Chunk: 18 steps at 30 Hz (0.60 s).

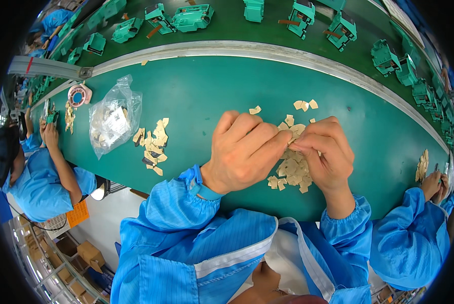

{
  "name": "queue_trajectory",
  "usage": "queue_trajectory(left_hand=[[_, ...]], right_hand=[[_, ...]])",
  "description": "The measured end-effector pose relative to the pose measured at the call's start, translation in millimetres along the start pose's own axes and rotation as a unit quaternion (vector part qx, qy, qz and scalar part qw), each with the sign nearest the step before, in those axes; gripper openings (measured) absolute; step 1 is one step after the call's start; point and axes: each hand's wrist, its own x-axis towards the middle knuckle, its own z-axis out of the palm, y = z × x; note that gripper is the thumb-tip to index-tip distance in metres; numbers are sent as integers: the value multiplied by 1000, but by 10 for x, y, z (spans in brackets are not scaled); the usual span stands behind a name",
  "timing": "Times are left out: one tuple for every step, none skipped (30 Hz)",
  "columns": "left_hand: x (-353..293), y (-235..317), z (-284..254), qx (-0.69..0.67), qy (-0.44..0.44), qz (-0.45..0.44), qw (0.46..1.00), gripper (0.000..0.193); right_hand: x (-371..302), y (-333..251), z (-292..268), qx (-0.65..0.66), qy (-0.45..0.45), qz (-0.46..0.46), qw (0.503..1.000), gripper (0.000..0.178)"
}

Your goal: The person assembles electronic components and circuit boards into a green plastic housing by hand.

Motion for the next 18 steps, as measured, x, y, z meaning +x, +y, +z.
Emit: queue_trajectory(left_hand=[[-2, 0, -1, 4, 0, 3, 1000, 31], [-4, 0, -1, 8, 0, 6, 1000, 31], [-3, -1, 0, 8, 0, 6, 1000, 31], [-6, 0, 3, 16, 5, 10, 1000, 31], [-9, 2, 6, 23, 9, 14, 1000, 31], [-13, 6, 9, 24, 9, 14, 1000, 31], [-17, 6, 13, 41, 16, 25, 999, 32], [-21, 5, 16, 58, 23, 36, 997, 33], [-29, 2, 22, 60, 23, 35, 997, 33], [-34, 0, 30, 62, 27, 36, 997, 33], [-36, 0, 35, 64, 31, 36, 997, 34], [-35, 2, 37, 65, 32, 36, 997, 34], [-38, 9, 37, 65, 31, 34, 997, 34], [-41, 12, 35, 64, 30, 32, 997, 34], [-37, 11, 33, 65, 30, 31, 997, 34], [-32, 9, 32, 64, 27, 31, 997, 33], [-30, 9, 33, 62, 24, 30, 997, 33], [-35, 14, 32, 62, 23, 30, 997, 33]], right_hand=[[1, -2, 0, 0, -1, 2, 1000, 20], [3, -2, -2, 0, -1, 2, 1000, 20], [7, -1, -4, -4, -4, -1, 1000, 20], [6, -2, -4, -8, -7, -5, 1000, 20], [4, -4, -5, -8, -7, -5, 1000, 20], [0, -8, -6, -4, -5, -3, 1000, 21], [1, -7, -2, 1, -2, -3, 1000, 22], [1, -9, 2, 2, -2, -5, 1000, 22], [0, -12, 5, 5, 2, 2, 1000, 22], [2, -13, 3, 8, 7, 9, 1000, 23], [6, -9, -2, 9, 6, 7, 1000, 23], [10, -3, -10, 2, -2, 0, 1000, 22], [10, -3, -11, -5, -10, -7, 1000, 22], [13, -5, -8, -3, -10, -8, 1000, 22], [18, -8, -8, -9, -14, 0, 1000, 22], [18, -12, -9, -15, -18, 9, 1000, 22], [17, -17, -10, -15, -18, 9, 1000, 22], [16, -23, -12, -18, -25, 10, 999, 22]])
